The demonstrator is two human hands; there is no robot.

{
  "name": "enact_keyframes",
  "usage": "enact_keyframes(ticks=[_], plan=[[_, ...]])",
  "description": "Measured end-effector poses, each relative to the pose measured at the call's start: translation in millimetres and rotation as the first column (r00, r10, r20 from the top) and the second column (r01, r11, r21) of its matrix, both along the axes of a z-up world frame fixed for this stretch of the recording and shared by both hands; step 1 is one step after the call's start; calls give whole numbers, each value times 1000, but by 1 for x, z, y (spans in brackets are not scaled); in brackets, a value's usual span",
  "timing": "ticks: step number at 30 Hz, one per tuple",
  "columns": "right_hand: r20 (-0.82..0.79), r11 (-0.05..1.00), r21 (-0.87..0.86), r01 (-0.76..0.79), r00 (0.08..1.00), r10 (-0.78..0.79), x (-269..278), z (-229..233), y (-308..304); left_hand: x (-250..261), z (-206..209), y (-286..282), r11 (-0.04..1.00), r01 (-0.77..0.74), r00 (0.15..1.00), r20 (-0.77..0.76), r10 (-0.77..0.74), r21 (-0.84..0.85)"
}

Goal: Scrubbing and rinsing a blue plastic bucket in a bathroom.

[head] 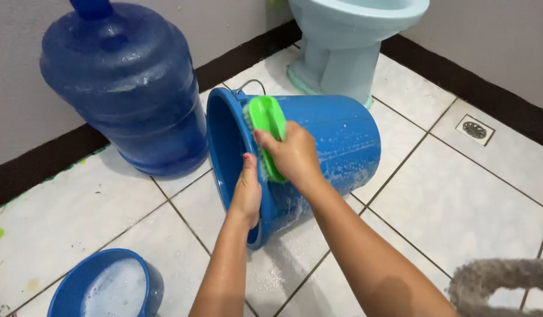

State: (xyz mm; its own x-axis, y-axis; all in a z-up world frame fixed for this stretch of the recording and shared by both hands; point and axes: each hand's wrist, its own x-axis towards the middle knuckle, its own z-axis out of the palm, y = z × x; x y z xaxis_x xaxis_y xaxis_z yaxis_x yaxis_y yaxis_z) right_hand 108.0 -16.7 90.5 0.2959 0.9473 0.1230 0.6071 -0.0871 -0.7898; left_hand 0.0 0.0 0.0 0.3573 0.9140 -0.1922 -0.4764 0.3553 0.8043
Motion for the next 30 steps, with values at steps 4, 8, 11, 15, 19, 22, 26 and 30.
enact_keyframes(ticks=[4,8,11,15,19,22,26,30], plan=[[-121,990,139,-37,991,54,-9,-65,-68,-3,-18,8,997,-56,996,-61,59,52],[-42,955,259,-142,987,158,-3,-79,-57,-8,-28,7,999,29,999,-28,-31,-41],[-55,1000,16,-9,998,10,-9,-32,-19,-5,-39,0,997,52,999,11,-51,-63],[-156,976,214,-42,985,77,-12,-66,-68,-9,-42,-5,993,119,976,183,-117,0],[27,852,488,-192,978,205,-3,-50,-56,-12,-53,-25,984,176,957,238,-167,-19],[1,998,7,-60,998,60,2,-8,7,-15,-46,-45,978,210,960,194,-202,-19],[-7,990,105,-94,995,95,-11,-49,-63,-30,-42,-41,976,210,965,173,-198,-54],[8,977,147,-154,988,154,-6,-84,-80,-36,-65,-40,984,173,981,93,-169,-44]])
